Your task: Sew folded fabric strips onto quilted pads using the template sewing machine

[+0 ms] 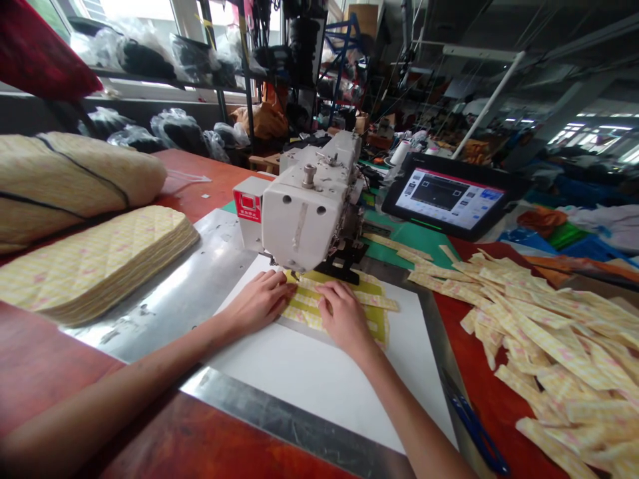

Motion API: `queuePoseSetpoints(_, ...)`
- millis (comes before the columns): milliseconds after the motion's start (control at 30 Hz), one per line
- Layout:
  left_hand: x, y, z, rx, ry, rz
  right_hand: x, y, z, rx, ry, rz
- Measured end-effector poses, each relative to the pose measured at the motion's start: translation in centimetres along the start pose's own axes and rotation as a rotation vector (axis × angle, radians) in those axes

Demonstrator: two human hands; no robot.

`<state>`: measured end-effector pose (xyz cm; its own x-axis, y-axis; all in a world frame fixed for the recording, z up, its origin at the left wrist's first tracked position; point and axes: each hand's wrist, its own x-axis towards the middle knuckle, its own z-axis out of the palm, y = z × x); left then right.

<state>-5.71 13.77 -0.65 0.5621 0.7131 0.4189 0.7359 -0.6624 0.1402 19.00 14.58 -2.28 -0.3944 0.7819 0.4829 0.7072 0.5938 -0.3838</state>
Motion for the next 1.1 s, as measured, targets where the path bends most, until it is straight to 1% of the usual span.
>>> queuePoseSetpoints(200, 0.1, -1.3, 0.4, -0.066, 0.057, -0.013, 1.1, 0.6, 0.4, 0.009, -0.023, 0.001)
queuePoseSetpoints(333, -0.5, -2.1, 0.0, -0.101, 0.073, -0.027, 1.6, -0.1, 1.0, 0.012, -0.012, 0.000)
queuePoseSetpoints(433, -1.1, -2.3, -0.5, -0.123, 0.068, -0.032, 1.7, -0.8, 1.4, 0.031, -0.010, 0.004)
queuePoseSetpoints(667, -2.4, -1.2, -0.9, -0.121, 0.047, -0.052, 0.4, -1.6, 1.3, 0.032, -0.021, 0.001)
queuePoseSetpoints(900, -1.5, 0.3, -0.6, -0.135, 0.049, -0.050, -0.2, -0.8, -0.1, 0.042, -0.038, 0.000)
queuePoseSetpoints(967, -1.3, 0.5, -0.5, -0.135, 0.059, -0.046, -0.1, -0.2, -0.6, -0.030, -0.020, -0.013)
queuePoseSetpoints(1067, -1.2, 0.5, -0.3, -0.137, 0.071, -0.039, -0.1, 1.0, -1.4, -0.235, 0.051, 0.001)
queuePoseSetpoints(1100, -1.2, 0.4, -0.3, -0.139, 0.074, -0.036, -0.1, 1.5, -1.6, -0.288, 0.057, 0.008)
